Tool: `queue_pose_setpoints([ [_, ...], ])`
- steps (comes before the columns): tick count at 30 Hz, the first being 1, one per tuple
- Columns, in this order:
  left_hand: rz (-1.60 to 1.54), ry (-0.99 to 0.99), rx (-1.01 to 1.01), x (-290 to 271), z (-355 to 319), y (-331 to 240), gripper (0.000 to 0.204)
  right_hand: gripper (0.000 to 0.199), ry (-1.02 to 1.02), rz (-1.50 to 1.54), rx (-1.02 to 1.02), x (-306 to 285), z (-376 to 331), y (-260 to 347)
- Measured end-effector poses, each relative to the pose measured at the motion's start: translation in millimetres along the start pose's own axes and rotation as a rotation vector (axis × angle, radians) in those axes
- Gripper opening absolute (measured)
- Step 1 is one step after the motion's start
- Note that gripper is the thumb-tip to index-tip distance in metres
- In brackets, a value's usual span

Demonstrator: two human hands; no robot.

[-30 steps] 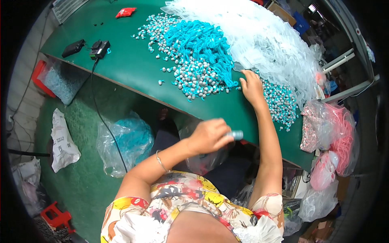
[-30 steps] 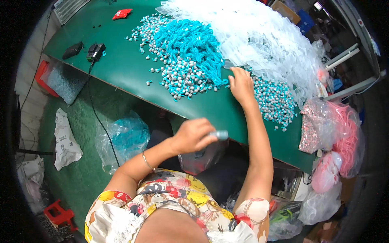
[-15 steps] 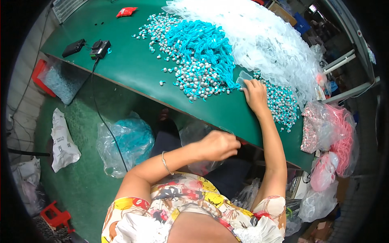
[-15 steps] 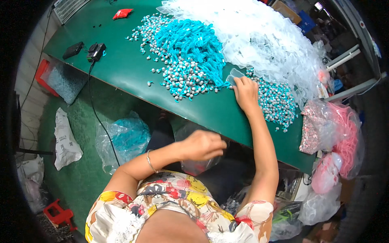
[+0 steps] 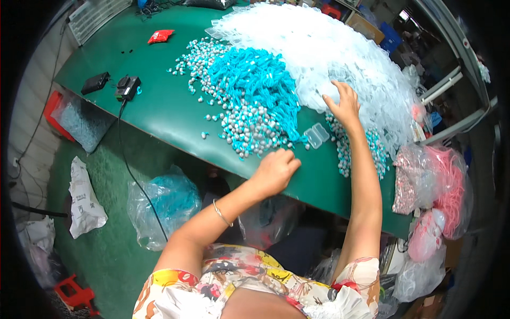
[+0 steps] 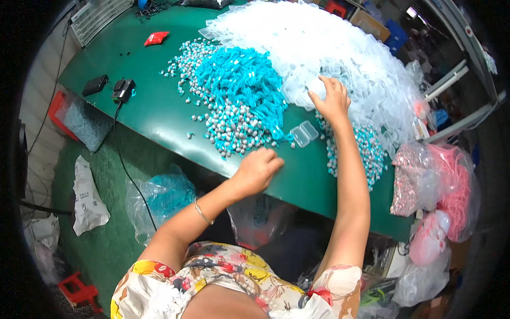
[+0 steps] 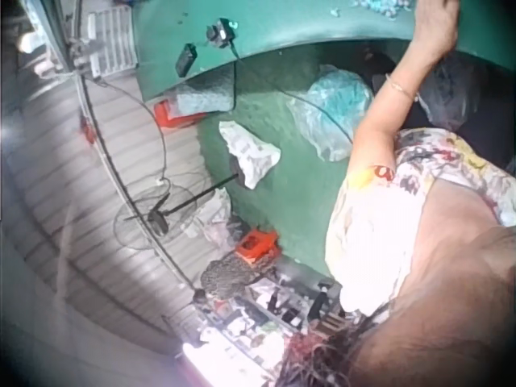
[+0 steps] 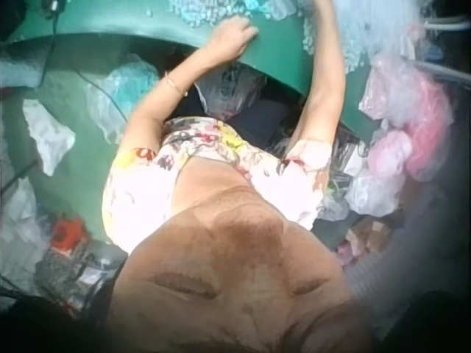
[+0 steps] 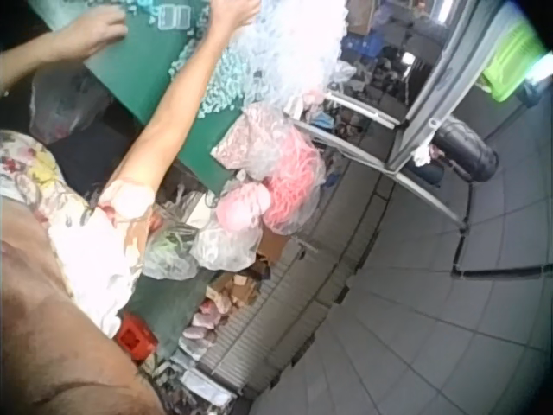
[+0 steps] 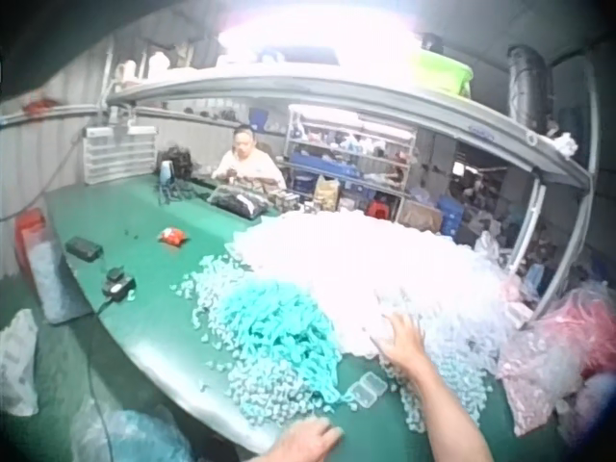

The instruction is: The person sits at a green table and repeatedly picks up small teal and white beads, placing them into small clear plastic containers. They close the containers and set them aside on the table. The task involves sorting and packaging loose beads into individual units.

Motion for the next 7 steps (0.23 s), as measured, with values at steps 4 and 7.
queue_pose_setpoints([
  [4, 0.083, 0.096, 0.028, 5.0, 3.7, -9.2, 0.029, 0.064, 0.185, -0.021, 0.071, 54.4, 71.3, -10.2],
  [7, 0.119, 0.132, 0.048, 11.9, 0.4, -8.5, 0.034, 0.067, 0.293, -0.026, 0.096, 103.2, 129.7, 14.4],
])
Point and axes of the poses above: each hand's wrist, its own z-axis towards the middle knuckle, its own x-axis out of the palm, y = z × x, the point moved 10 cm from there along z, towards the middle knuckle, and after that the axes turned 6 degrees about z, right-handed, at the moved point
